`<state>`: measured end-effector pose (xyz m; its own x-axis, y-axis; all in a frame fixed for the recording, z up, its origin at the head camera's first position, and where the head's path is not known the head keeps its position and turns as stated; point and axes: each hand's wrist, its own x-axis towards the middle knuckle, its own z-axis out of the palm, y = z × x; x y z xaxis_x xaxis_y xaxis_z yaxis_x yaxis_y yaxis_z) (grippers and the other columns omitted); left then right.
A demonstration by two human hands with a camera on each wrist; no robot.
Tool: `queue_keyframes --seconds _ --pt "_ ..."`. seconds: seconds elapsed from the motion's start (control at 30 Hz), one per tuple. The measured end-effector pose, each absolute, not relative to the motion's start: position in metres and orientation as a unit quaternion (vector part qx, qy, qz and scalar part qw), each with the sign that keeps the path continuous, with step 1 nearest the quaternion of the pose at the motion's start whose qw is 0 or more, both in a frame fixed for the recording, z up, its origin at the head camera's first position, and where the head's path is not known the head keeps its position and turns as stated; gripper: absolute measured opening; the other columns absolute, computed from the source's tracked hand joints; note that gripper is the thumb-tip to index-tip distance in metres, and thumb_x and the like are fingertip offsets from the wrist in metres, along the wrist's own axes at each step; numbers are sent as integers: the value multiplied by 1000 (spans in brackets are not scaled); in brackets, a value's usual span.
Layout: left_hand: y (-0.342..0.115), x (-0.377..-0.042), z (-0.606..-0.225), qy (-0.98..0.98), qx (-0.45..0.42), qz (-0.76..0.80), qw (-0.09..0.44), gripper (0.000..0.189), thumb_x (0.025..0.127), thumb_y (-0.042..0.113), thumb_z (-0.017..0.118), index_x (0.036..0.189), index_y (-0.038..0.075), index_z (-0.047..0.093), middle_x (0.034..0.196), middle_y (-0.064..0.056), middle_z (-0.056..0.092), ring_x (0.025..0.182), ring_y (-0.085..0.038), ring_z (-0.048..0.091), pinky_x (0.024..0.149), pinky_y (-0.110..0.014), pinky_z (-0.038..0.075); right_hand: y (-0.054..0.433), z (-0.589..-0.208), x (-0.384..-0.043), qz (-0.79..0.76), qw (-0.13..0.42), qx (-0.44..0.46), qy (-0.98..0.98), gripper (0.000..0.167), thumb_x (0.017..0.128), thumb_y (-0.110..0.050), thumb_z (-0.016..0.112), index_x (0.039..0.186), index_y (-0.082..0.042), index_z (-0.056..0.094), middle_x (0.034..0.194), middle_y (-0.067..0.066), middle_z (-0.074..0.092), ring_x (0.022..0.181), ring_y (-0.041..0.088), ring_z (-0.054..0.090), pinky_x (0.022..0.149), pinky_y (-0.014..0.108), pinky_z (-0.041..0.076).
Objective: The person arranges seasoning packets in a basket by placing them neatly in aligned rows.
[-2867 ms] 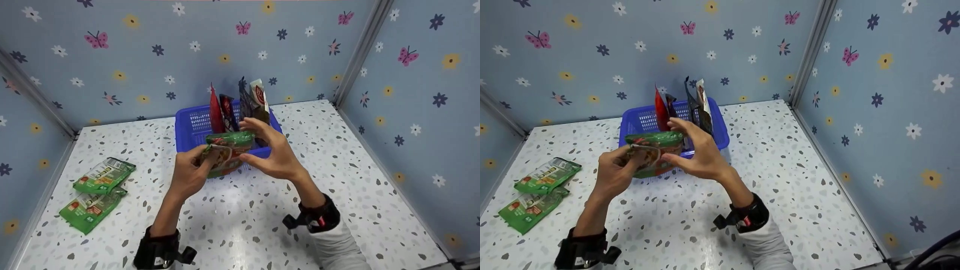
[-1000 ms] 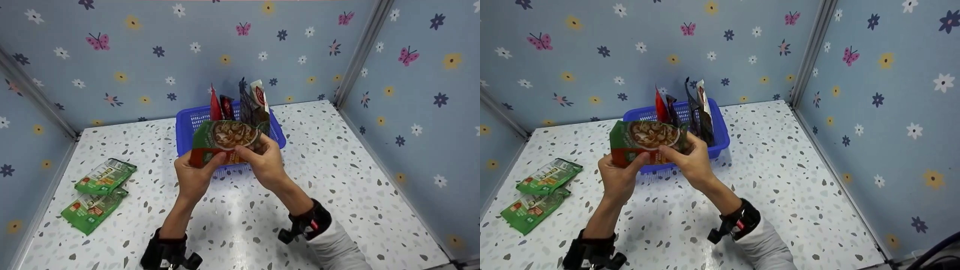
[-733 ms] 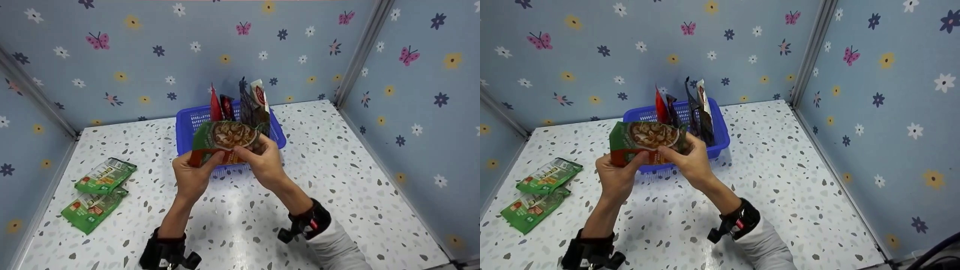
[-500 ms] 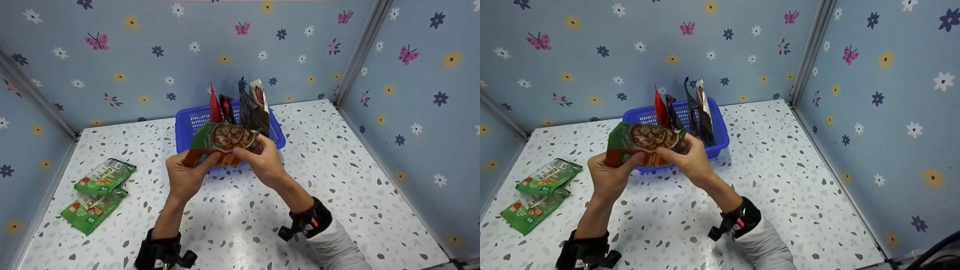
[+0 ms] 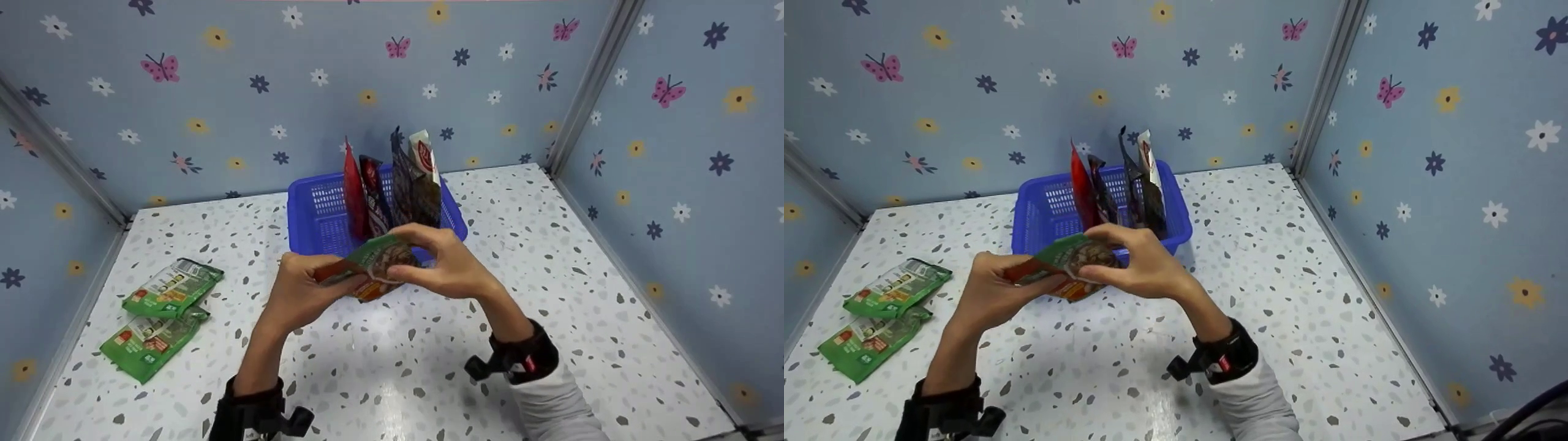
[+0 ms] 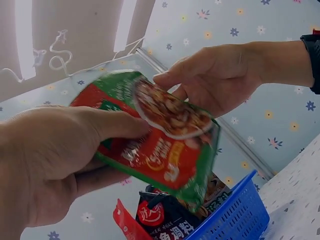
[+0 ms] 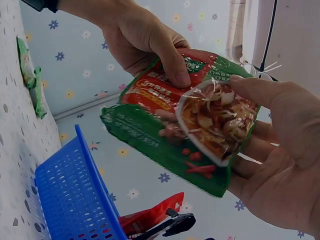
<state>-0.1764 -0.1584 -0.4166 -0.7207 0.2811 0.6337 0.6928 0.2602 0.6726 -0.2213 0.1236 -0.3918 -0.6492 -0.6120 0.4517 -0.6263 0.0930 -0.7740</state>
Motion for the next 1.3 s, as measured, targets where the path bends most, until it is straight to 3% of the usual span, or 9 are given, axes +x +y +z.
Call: queue_keyframes --seconds 0.13,0.3,0.5,0.63,0.8,0.97,1.17,1.3 --pt "-157 -174 -414 -799 -325 -481 154 13 93 9 93 105 13 91 85 -3 87 60 -9 73 57 -19 53 123 -393 -224 477 4 448 -756 28 101 -12 85 126 -1 80 109 12 85 91 14 78 85 29 66" --pt "-157 -171 -411 -827 -314 -451 115 15 93 13 93 107 15 89 89 -2 86 68 -10 76 63 -25 59 123 -396 -227 452 -7 461 -763 16 103 -15 84 114 -4 86 93 10 85 70 5 63 66 23 52" --pt "-157 -172 -409 -834 -275 -465 110 32 90 14 97 118 14 83 104 -5 87 89 -19 84 78 -30 68 122 -398 -231 487 5 457 -744 10 102 -8 83 107 -2 88 89 14 86 65 4 63 62 19 52" --pt "-158 -173 -410 -815 -245 -512 112 40 88 14 98 123 14 78 110 -7 85 90 -19 84 79 -32 69 122 -399 -232 514 13 453 -728 8 101 -4 82 105 1 88 81 17 83 60 3 60 58 17 50" --pt "-159 -175 -415 -791 -232 -558 99 36 90 14 97 123 14 82 110 -7 86 89 -15 83 79 -32 69 122 -400 -232 543 31 450 -709 8 99 2 81 103 3 87 80 19 82 59 4 61 57 18 51" --pt "-158 -178 -419 -778 -236 -575 89 29 93 10 93 121 13 88 110 -9 89 95 -14 85 83 -31 70 121 -402 -232 566 50 443 -694 6 100 3 79 100 4 85 75 18 76 59 4 55 56 20 44" --pt "-158 -179 -420 -778 -246 -569 107 24 94 10 92 118 13 89 106 -9 89 92 -15 86 80 -31 70 123 -404 -233 568 7 429 -703 6 100 -1 80 98 3 84 66 8 61 57 3 46 54 20 39" --pt "-158 -179 -421 -782 -261 -556 110 22 94 12 93 115 14 90 103 -6 89 88 -15 86 78 -31 70 124 -404 -234 550 -40 436 -712 5 99 -2 82 98 0 86 64 11 63 55 2 45 55 20 39"
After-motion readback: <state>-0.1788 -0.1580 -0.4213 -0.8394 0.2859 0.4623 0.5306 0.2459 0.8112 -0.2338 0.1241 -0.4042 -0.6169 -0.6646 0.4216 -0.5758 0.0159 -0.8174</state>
